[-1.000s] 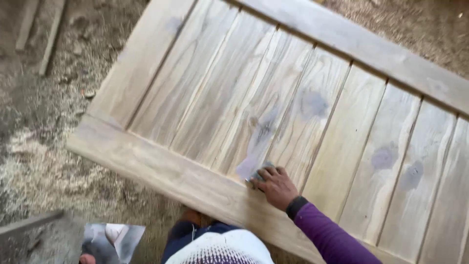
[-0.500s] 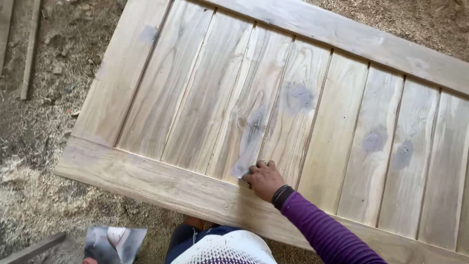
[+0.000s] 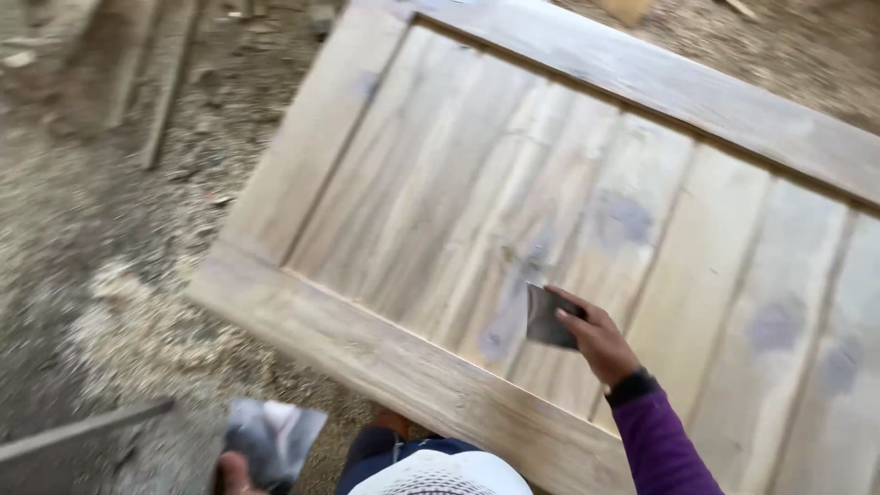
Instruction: Sanding a wooden door frame and applying wood filler to imperfections.
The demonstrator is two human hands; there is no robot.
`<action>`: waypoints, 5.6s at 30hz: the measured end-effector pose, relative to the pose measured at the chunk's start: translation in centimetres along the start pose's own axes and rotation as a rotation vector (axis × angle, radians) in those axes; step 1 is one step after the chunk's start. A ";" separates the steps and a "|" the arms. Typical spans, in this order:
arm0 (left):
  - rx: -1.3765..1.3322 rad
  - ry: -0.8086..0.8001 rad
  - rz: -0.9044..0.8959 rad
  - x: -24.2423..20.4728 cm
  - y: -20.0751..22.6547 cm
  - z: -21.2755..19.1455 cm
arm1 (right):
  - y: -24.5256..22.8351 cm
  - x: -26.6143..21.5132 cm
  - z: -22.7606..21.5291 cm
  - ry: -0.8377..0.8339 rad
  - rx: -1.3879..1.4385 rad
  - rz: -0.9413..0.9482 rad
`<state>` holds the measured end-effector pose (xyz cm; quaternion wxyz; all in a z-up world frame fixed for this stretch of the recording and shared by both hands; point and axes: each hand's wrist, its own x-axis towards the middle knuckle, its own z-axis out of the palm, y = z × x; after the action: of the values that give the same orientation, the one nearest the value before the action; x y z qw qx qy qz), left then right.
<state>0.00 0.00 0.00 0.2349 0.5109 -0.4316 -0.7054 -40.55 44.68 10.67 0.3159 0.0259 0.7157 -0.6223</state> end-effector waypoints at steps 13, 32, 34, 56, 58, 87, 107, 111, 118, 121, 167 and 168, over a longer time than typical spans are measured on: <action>0.646 -0.917 1.529 -14.7 16.6 27.4 | 4.7 -7.3 14.8 -0.574 1.330 0.220; 0.642 -0.704 0.145 -10.5 12.0 23.7 | -5.7 -11.6 17.9 -0.127 0.482 -0.602; -0.300 -0.608 -0.532 -10.7 15.0 25.2 | -6.7 -10.5 20.2 0.035 -0.534 -1.255; -0.398 -0.465 -0.406 7.5 14.3 6.3 | -7.6 -9.1 29.3 0.181 -0.645 -0.818; -0.502 -0.828 -0.336 12.9 9.9 2.3 | -7.3 -9.2 30.9 0.174 -0.695 -0.824; 0.364 -1.021 -0.920 17.6 -0.9 20.8 | 14.9 -26.5 29.9 0.733 -0.649 -0.374; 0.204 -1.326 -0.423 -28.1 2.9 27.0 | 13.6 -43.3 9.0 0.933 -0.739 -0.339; 0.234 -1.355 -0.247 -30.5 1.5 29.3 | 7.4 -42.8 5.6 0.871 -0.806 -0.474; 0.339 -1.401 -0.044 -32.5 -3.8 35.3 | 1.2 -37.8 -2.1 0.709 -0.977 -0.536; 0.412 -1.363 0.045 -33.0 -6.7 38.4 | 2.1 -33.5 -6.0 0.637 -1.051 -0.561; 0.112 -0.258 -0.106 -26.8 -11.7 40.9 | 5.4 -1.1 -38.0 0.059 -1.397 -0.195; 0.120 -0.262 -0.102 -26.7 -11.8 40.8 | 5.3 -1.7 -37.9 0.020 -1.411 -0.193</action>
<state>-26.62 41.78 8.06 0.1095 0.4488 -0.4737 -0.7498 -52.85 80.81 7.80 0.1943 -0.2426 0.9498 -0.0355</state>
